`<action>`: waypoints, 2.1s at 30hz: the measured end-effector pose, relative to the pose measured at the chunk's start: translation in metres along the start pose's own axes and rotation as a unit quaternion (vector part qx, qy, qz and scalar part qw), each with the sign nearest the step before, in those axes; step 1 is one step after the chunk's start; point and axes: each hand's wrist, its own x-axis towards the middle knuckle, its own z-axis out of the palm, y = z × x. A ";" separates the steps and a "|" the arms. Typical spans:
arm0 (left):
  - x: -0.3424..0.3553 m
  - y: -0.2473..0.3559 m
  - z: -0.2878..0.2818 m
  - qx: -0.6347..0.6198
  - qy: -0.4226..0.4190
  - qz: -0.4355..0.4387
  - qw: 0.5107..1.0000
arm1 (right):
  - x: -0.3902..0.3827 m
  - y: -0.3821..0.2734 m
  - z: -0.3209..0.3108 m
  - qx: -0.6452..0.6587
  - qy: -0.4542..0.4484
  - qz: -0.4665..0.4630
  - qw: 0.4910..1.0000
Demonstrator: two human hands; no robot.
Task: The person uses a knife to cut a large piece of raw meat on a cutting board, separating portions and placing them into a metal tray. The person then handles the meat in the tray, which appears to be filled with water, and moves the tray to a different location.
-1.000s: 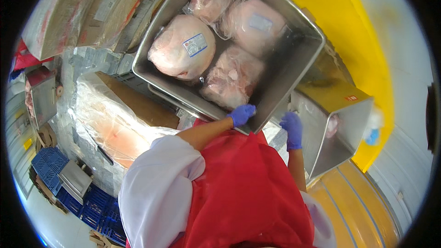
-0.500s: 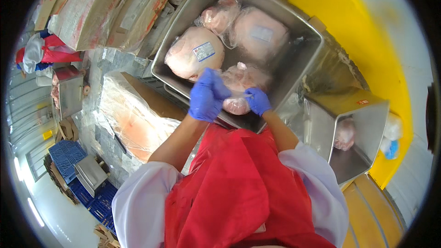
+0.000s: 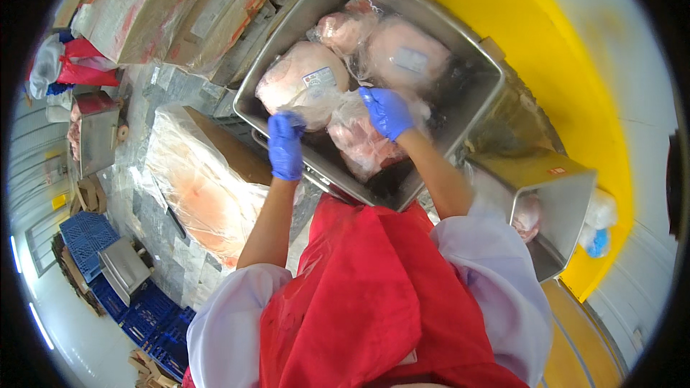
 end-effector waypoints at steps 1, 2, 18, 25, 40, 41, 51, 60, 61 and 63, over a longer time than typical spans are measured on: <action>-0.008 -0.013 0.007 -0.028 -0.007 -0.037 0.999 | 0.007 -0.018 -0.007 -0.023 0.005 -0.040 0.999; -0.018 -0.024 0.021 0.014 0.004 -0.085 0.996 | 0.011 -0.039 -0.022 -0.020 0.004 -0.050 0.999; -0.036 -0.143 0.111 0.491 -0.057 0.043 0.868 | -0.062 -0.066 -0.150 0.238 0.106 0.024 0.965; 0.054 -0.114 0.029 0.509 -0.127 -0.035 0.851 | -0.023 -0.094 -0.127 0.235 0.133 -0.013 0.963; -0.075 -0.245 0.142 0.369 -0.451 -0.119 0.804 | 0.005 -0.086 -0.190 0.548 0.105 0.243 0.793; -0.076 -0.255 0.138 0.420 -0.452 -0.049 0.786 | 0.009 -0.078 -0.198 0.556 0.102 0.238 0.790; -0.074 -0.065 0.093 0.440 -0.476 -0.108 0.754 | -0.020 -0.009 -0.285 0.569 0.252 0.244 0.744; -0.074 0.102 0.057 0.517 -0.446 -0.165 0.711 | -0.128 0.060 -0.289 0.650 0.263 0.263 0.663; -0.067 0.122 0.055 0.536 -0.432 -0.170 0.705 | -0.135 0.048 -0.281 0.668 0.274 0.264 0.639; -0.044 0.164 0.047 0.510 -0.415 -0.145 0.739 | -0.154 0.103 -0.285 0.651 0.232 0.233 0.684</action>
